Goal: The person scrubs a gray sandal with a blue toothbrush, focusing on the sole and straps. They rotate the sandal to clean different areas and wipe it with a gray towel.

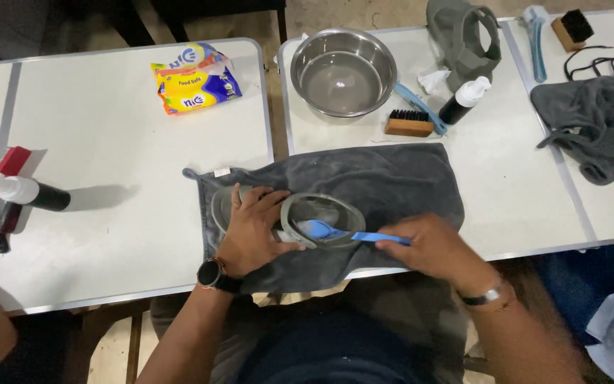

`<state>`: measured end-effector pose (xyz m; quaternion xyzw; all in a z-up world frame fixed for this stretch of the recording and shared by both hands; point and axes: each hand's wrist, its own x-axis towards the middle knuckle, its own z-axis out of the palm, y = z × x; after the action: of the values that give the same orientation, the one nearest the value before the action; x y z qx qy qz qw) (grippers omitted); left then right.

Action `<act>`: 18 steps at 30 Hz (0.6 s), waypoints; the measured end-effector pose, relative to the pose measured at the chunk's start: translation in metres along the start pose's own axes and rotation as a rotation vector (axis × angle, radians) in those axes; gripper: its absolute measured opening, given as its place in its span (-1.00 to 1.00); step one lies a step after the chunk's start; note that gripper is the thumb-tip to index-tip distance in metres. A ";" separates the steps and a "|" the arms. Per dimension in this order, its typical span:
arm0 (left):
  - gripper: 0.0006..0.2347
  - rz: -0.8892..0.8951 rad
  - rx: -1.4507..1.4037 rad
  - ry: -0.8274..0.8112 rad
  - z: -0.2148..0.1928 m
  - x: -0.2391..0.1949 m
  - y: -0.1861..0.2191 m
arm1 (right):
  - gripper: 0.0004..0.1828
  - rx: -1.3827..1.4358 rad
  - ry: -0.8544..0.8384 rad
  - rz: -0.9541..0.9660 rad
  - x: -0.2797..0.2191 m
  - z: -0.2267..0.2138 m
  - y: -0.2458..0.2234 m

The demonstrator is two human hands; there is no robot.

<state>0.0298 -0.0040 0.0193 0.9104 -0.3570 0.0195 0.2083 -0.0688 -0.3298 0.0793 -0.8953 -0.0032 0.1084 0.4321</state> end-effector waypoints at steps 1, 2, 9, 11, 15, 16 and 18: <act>-0.29 0.002 0.000 0.001 -0.002 0.001 0.002 | -0.75 -0.001 0.002 0.000 0.004 0.008 -0.005; -0.32 0.003 -0.021 0.019 -0.006 0.000 0.005 | -0.76 -0.054 -0.010 -0.010 0.008 0.016 -0.010; -0.27 0.014 -0.072 0.076 0.014 -0.005 -0.009 | -0.72 -0.228 -0.097 0.245 0.007 -0.020 -0.025; -0.27 0.031 -0.058 0.100 0.015 -0.005 -0.010 | -0.71 -0.293 -0.091 0.359 -0.001 -0.047 -0.042; -0.28 0.038 -0.059 0.105 0.018 -0.005 -0.011 | -0.69 -0.419 -0.121 0.417 -0.007 -0.061 -0.063; -0.28 0.040 -0.058 0.106 0.018 -0.004 -0.011 | -0.69 -0.419 -0.118 0.417 -0.003 -0.053 -0.062; -0.29 0.031 -0.075 0.101 0.016 -0.004 -0.010 | -0.69 -0.352 -0.139 0.378 0.005 -0.037 -0.062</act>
<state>0.0310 -0.0012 0.0002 0.8941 -0.3608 0.0554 0.2596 -0.0517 -0.3190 0.1481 -0.9318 0.1157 0.2463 0.2404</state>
